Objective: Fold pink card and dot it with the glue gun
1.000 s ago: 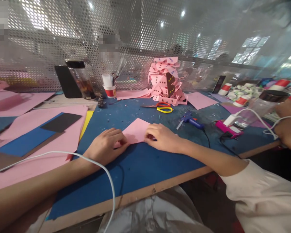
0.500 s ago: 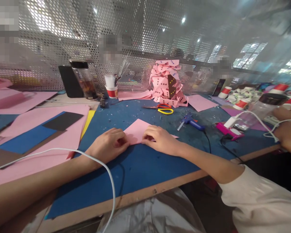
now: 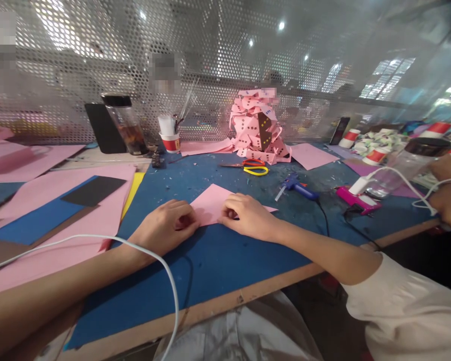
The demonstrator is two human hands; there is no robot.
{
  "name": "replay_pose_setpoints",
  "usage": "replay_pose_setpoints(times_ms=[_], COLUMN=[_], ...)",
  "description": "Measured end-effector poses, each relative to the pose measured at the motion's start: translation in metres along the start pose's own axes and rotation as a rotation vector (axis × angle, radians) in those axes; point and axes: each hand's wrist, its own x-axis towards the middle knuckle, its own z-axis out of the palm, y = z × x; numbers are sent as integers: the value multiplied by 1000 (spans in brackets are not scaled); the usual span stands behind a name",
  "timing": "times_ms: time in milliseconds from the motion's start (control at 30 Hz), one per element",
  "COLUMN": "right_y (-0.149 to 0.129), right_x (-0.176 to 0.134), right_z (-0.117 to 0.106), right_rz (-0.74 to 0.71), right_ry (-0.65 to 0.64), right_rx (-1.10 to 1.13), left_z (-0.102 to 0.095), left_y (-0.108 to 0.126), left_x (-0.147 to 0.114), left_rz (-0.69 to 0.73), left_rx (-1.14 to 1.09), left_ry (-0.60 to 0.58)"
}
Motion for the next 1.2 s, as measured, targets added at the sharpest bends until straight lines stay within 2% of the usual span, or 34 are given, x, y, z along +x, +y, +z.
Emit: replay_pose_setpoints(times_ms=[100, 200, 333, 433, 933, 1200], right_y=[0, 1, 1, 0, 4, 8], right_x=[0, 1, 2, 2, 3, 2], right_z=[1, 2, 1, 1, -6, -17], right_rz=[18, 23, 27, 40, 66, 107], right_ry=[-1, 9, 8, 6, -69, -139], right_rx=[10, 23, 44, 40, 40, 59], left_z=[-1, -1, -2, -2, -4, -2], left_y=[1, 2, 3, 3, 3, 1], left_x=[-2, -5, -8, -7, -4, -5], left_rz=[54, 166, 314, 363, 337, 325], left_rx=[2, 18, 112, 184, 245, 262], left_ry=[4, 14, 7, 12, -81, -99])
